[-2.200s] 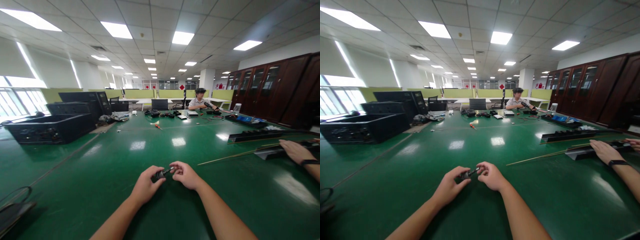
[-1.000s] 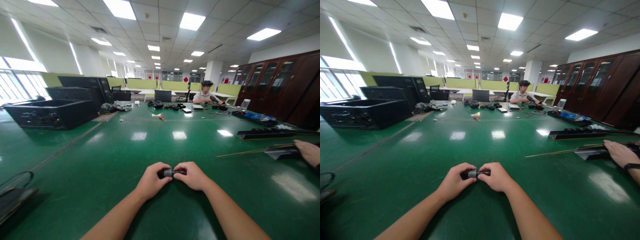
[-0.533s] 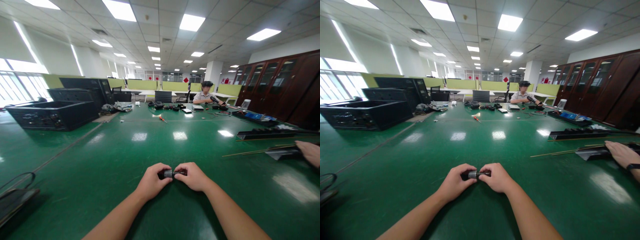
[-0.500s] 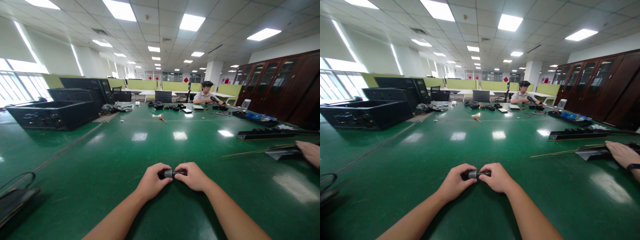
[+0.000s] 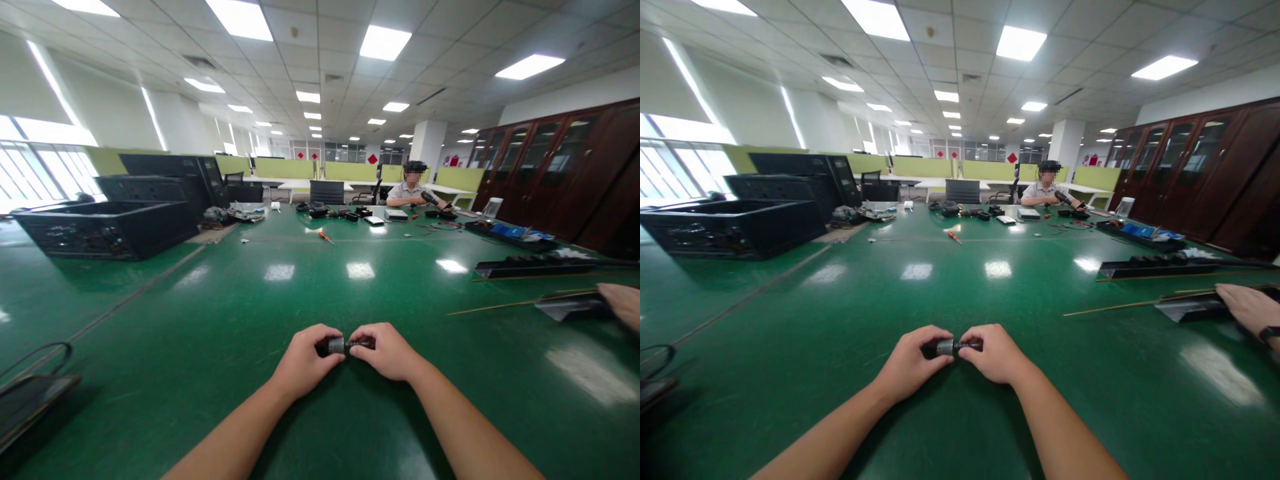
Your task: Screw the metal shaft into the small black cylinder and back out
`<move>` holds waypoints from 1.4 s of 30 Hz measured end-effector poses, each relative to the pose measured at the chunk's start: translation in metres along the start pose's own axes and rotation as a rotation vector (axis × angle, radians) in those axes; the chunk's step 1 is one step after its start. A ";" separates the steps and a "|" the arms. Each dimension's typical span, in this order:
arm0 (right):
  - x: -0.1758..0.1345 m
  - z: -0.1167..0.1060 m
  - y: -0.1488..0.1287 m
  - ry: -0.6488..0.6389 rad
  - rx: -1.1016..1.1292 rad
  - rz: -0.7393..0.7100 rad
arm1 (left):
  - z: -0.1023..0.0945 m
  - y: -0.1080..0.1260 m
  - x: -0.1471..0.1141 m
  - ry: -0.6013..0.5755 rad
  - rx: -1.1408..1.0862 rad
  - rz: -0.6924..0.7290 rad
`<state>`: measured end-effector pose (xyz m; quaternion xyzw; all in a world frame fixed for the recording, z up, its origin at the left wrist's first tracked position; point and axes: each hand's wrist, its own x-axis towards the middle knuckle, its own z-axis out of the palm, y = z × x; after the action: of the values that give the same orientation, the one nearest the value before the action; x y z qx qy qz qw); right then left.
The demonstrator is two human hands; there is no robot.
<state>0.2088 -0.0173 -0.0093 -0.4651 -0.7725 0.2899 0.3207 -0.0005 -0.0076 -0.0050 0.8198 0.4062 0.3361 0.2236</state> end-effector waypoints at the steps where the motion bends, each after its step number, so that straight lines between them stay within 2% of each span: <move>1: 0.000 0.000 0.000 0.001 0.000 -0.001 | 0.000 0.000 0.000 0.002 0.000 -0.001; 24: -0.001 -0.003 -0.004 -0.002 -0.037 0.000 | -0.002 0.002 0.001 -0.008 0.013 0.002; 42: -0.002 0.001 -0.004 -0.018 -0.055 -0.002 | -0.002 -0.001 0.002 -0.062 0.010 0.006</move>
<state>0.2069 -0.0210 -0.0075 -0.4703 -0.7834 0.2726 0.3011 -0.0016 -0.0052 -0.0033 0.8321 0.3981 0.3094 0.2311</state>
